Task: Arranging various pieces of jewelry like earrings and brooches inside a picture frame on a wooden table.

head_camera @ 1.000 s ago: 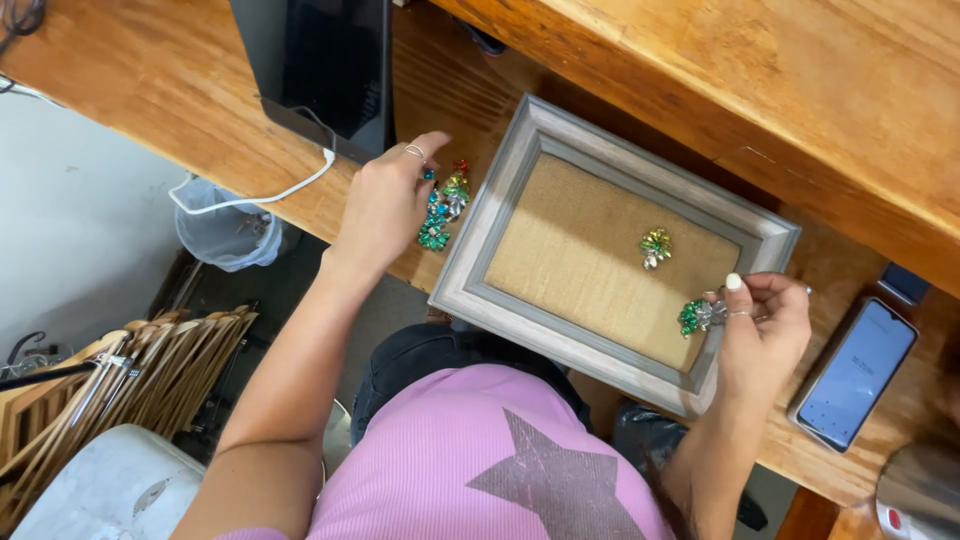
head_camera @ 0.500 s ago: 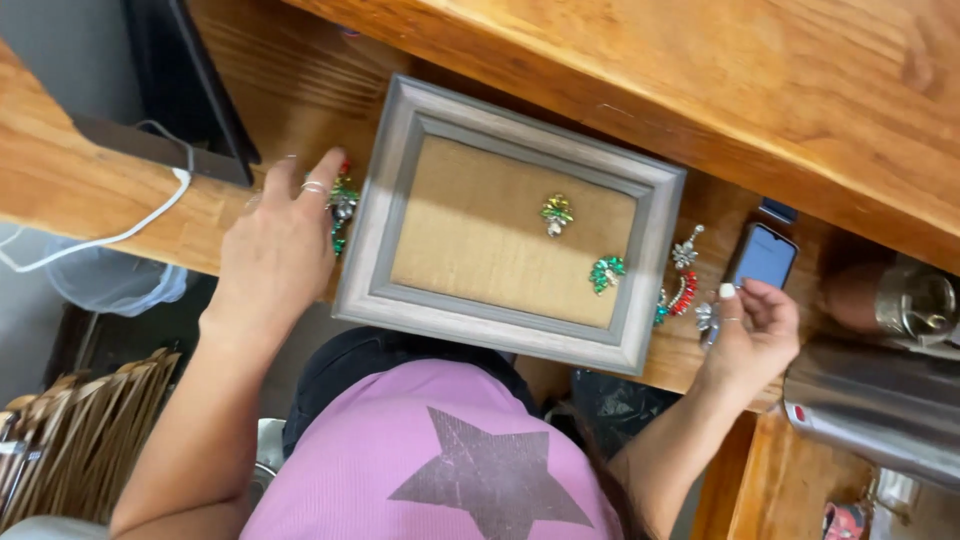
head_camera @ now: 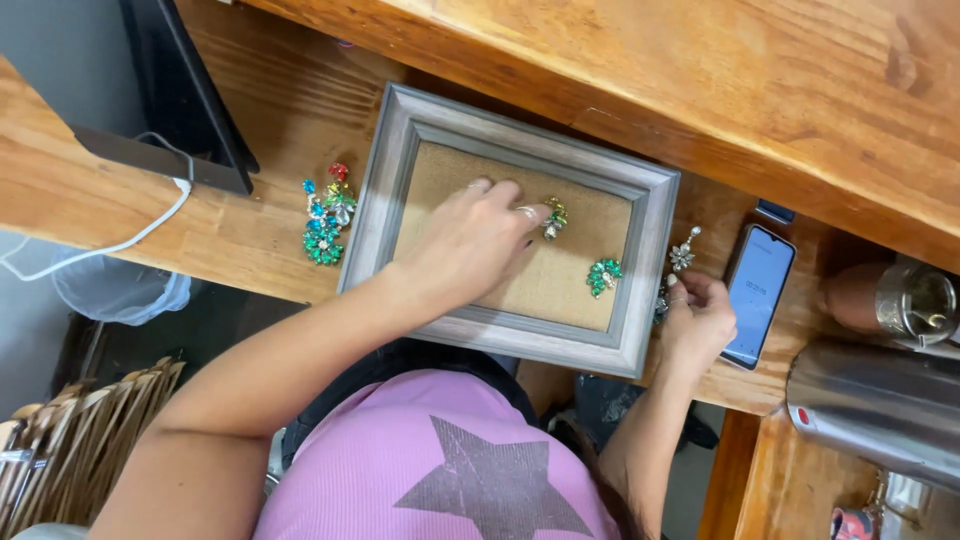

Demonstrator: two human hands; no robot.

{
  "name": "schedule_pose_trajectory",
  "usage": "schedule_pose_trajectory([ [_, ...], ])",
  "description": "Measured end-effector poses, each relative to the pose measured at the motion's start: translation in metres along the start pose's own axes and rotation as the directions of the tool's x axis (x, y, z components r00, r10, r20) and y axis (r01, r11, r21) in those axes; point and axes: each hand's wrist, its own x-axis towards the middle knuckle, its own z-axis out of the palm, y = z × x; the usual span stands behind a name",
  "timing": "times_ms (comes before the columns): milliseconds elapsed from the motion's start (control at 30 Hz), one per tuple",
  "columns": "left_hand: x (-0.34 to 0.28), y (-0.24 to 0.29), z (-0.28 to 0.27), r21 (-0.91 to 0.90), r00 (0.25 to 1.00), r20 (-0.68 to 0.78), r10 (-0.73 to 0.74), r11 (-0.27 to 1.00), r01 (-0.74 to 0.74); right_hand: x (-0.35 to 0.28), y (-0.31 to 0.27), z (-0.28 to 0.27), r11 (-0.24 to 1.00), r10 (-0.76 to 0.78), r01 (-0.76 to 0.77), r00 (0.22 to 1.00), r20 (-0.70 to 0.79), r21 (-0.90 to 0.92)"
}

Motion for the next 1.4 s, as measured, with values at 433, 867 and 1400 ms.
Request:
schedule_pose_trajectory([
  [433, 0.072, -0.013, 0.086, -0.095, 0.932, 0.166, -0.323, 0.935, 0.341, -0.039, -0.083, -0.028, 0.938, -0.284, 0.283, 0.959, -0.024, 0.200],
  [867, 0.074, -0.019, 0.075, -0.348, 0.882, 0.307, -0.357, 0.821, 0.453, -0.043, -0.103, -0.026, 0.980, -0.179, 0.195, 0.945, 0.274, -0.033],
  [1400, -0.058, -0.051, -0.024, -0.615, 0.837, 0.097, -0.538, 0.629, 0.476, -0.019, -0.071, 0.002, 0.998, -0.049, 0.033, 0.917, 0.395, 0.048],
])
